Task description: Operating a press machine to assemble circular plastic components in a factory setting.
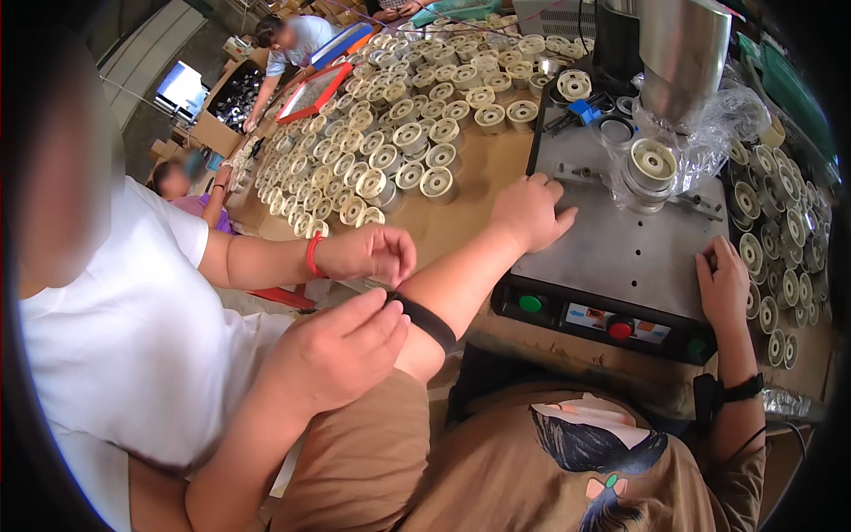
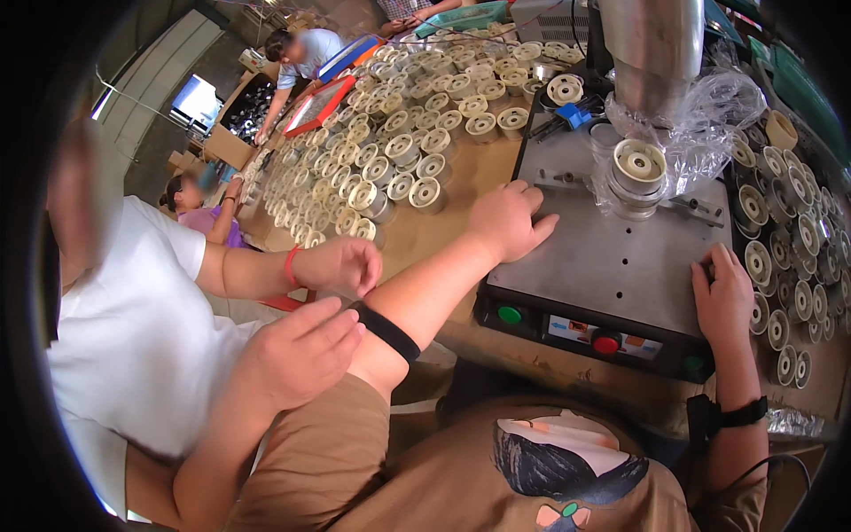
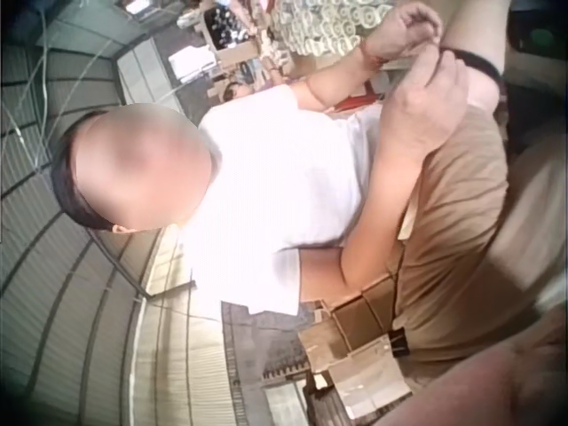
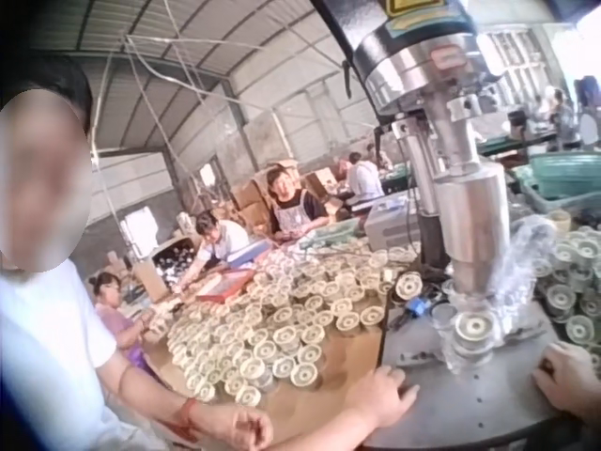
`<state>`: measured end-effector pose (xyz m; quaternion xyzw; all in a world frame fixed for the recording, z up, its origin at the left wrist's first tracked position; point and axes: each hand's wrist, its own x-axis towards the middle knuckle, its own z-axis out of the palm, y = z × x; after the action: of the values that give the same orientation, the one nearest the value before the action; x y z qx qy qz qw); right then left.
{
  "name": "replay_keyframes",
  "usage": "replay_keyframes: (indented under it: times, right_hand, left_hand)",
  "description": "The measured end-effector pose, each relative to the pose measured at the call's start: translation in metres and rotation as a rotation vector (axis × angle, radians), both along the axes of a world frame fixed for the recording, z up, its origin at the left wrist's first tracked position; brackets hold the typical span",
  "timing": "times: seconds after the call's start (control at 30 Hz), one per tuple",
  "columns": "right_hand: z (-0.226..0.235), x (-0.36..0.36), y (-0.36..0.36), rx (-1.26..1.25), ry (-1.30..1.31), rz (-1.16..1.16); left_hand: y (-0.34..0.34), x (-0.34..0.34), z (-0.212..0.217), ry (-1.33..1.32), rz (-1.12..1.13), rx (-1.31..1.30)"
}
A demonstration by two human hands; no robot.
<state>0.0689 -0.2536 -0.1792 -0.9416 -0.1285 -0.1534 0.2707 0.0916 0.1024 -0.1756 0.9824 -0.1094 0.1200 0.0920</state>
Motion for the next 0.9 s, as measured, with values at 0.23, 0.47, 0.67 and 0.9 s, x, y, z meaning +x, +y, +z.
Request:
replay_keyframes:
  times: [0.23, 0.47, 0.67, 0.9]
  right_hand:
    - [0.0056, -0.0015, 0.0029, 0.009, 0.019, -0.004]
    - [0.0041, -0.0028, -0.0009, 0.021, -0.040, -0.008]
    - [0.0058, -0.0061, 0.0025, 0.045, -0.060, -0.022]
    - [-0.0010, -0.0075, -0.0026, 0.000, -0.067, -0.036]
  left_hand:
    - [0.0025, -0.0005, -0.0007, -0.041, -0.027, 0.022]
    - [-0.0022, 0.0004, 0.0041, 0.012, -0.012, -0.026]
    - [0.0016, -0.0019, 0.0009, 0.020, 0.027, -0.030]
    - [-0.0052, -0.0046, 0.0054, 0.089, 0.098, -0.144]
